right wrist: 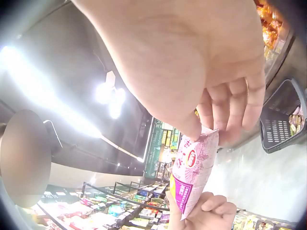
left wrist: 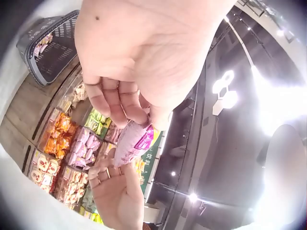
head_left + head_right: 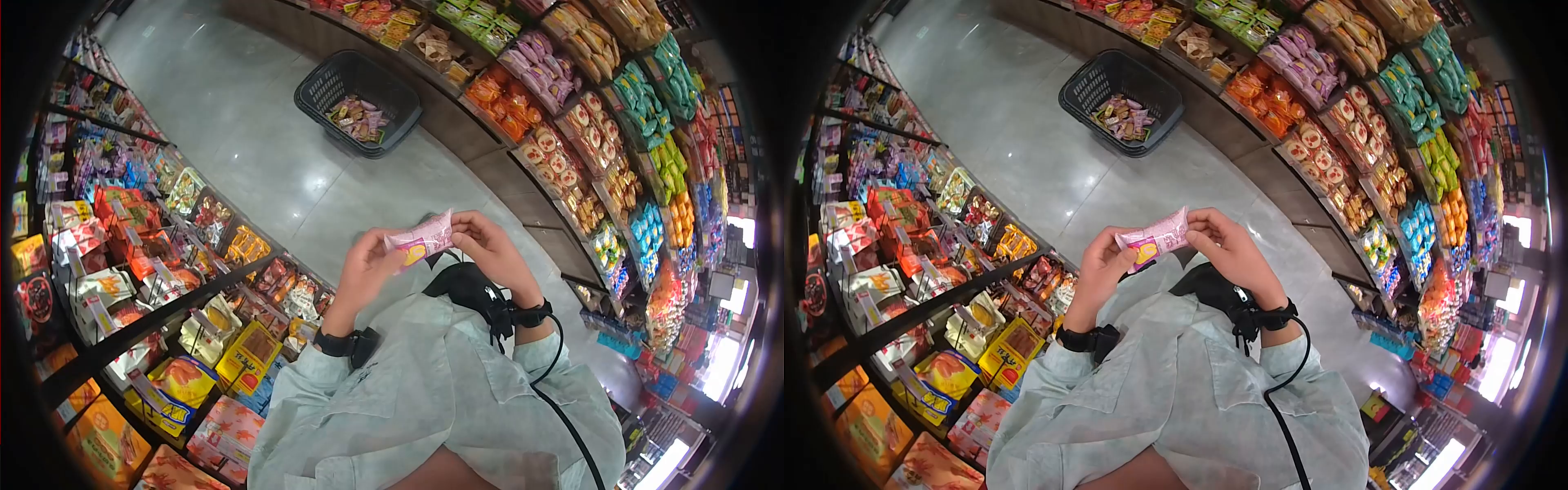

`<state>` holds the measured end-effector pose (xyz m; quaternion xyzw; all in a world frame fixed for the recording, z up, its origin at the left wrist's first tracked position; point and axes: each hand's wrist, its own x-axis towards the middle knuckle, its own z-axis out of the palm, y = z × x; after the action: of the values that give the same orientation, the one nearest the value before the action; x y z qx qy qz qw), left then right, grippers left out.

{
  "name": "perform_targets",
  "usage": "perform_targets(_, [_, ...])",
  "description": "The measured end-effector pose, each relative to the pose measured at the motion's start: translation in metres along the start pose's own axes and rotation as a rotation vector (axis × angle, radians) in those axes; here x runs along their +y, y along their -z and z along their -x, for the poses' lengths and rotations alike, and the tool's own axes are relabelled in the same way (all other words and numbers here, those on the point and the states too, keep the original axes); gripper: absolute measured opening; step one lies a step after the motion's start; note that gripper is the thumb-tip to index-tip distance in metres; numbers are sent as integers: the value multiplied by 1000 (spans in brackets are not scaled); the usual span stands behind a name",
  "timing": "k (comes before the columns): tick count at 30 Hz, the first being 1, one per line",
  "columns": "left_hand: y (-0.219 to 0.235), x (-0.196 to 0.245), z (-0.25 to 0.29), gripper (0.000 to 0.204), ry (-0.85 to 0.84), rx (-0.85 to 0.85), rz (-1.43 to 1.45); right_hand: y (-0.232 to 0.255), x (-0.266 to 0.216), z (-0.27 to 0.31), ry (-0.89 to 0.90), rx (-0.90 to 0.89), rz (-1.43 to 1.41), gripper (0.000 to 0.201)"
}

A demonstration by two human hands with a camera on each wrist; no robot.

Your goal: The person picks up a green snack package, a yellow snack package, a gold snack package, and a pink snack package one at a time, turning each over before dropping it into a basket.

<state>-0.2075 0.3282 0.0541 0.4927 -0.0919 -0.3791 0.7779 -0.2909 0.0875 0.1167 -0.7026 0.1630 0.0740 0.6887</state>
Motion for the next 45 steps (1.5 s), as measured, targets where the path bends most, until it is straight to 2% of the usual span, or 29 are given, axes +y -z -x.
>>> perform_targets(6, [-1, 7, -1, 31, 4, 23, 12, 2, 3, -17, -9, -17, 105, 20])
perform_targets(8, [5, 7, -9, 37, 16, 1, -2, 6, -2, -25, -18, -42, 150, 20])
perform_targets(12, [0, 17, -42, 35, -32, -17, -125, 25, 3, -55, -25, -76, 127, 19])
perform_targets(15, [-16, 23, -75, 38, -6, 11, -185, 48, 5, -86, 9, -108, 58, 21])
perform_targets(18, [-41, 39, -110, 42, -7, 59, -260, 80, 1, -111, -11, -107, 26, 22])
perform_targets(23, [-58, 33, -149, 37, 63, 140, -228, 125, -10, -144, 28, -79, 37, 23])
perform_targets(29, [-55, 35, -185, 32, 106, 283, -285, 140, -14, -180, -61, -155, -31, 31])
perform_targets(33, [-36, 46, -214, 37, 167, 377, -352, 134, -18, -205, -72, -206, -83, 47])
perform_targets(36, [-19, 59, -237, 40, 178, 398, -218, 126, -26, -224, -41, -167, -14, 55])
perform_targets(40, [19, 84, -279, 50, 23, 330, -196, 115, -36, -258, 40, -36, 113, 56])
perform_targets(42, [40, 100, -295, 51, 10, 283, -229, 106, -45, -274, 71, 7, 267, 53])
perform_targets(45, [80, 110, -320, 49, 51, 194, -258, 89, -69, -289, 51, 31, 335, 45])
